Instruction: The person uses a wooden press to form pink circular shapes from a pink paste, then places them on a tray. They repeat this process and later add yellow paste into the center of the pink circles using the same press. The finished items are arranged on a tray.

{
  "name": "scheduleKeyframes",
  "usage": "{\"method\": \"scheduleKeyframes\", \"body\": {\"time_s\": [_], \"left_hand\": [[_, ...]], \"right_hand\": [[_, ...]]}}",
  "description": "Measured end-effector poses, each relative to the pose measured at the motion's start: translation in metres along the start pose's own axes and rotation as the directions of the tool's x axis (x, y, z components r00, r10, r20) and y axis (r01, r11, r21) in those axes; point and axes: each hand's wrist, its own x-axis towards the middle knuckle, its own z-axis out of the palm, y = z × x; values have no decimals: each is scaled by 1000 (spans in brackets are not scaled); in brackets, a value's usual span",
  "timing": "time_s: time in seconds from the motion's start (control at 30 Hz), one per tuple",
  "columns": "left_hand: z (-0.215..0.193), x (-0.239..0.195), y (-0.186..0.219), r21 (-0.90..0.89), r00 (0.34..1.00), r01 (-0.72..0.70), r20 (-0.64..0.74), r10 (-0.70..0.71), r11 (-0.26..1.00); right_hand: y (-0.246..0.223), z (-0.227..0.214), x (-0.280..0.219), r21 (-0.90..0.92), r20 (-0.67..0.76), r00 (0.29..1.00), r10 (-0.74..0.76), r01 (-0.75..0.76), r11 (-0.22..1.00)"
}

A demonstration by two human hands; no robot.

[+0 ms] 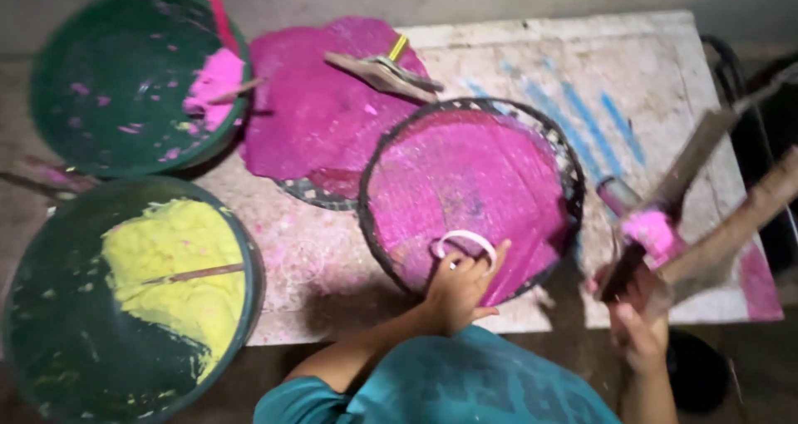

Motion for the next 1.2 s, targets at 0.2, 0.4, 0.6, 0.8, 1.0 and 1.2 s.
{"method": "scheduleKeyframes", "body": {"time_s": [0.2, 0.4, 0.6, 0.8, 1.0, 1.2], "left_hand": [[7, 15, -7, 114, 978, -74, -186, 95, 991], [-28, 56, 6, -671, 922, -326, -382, 67, 666], [-87, 70, -54, -967, 879, -255, -238, -413, 12], [-78, 53, -121, -397, 734, 270, -505, -454, 877], [-74, 37, -151, 81, 723, 419, -633, -278, 905], [-79, 22, -144, 239, 789, 576, -412, -455, 782]], "right_hand": [[6, -1, -3, -13, -71, 997, -18, 17, 1000], [6, -19, -1, -79, -137, 988, -64, 53, 995], [-12, -27, -13, -59, -238, 950, -203, 195, 979], [-14, -34, -18, -108, -232, 951, -204, 184, 977], [-4, -29, -15, -53, -223, 962, -158, 150, 987], [-11, -14, -6, -108, -170, 975, -141, 124, 986]]}}
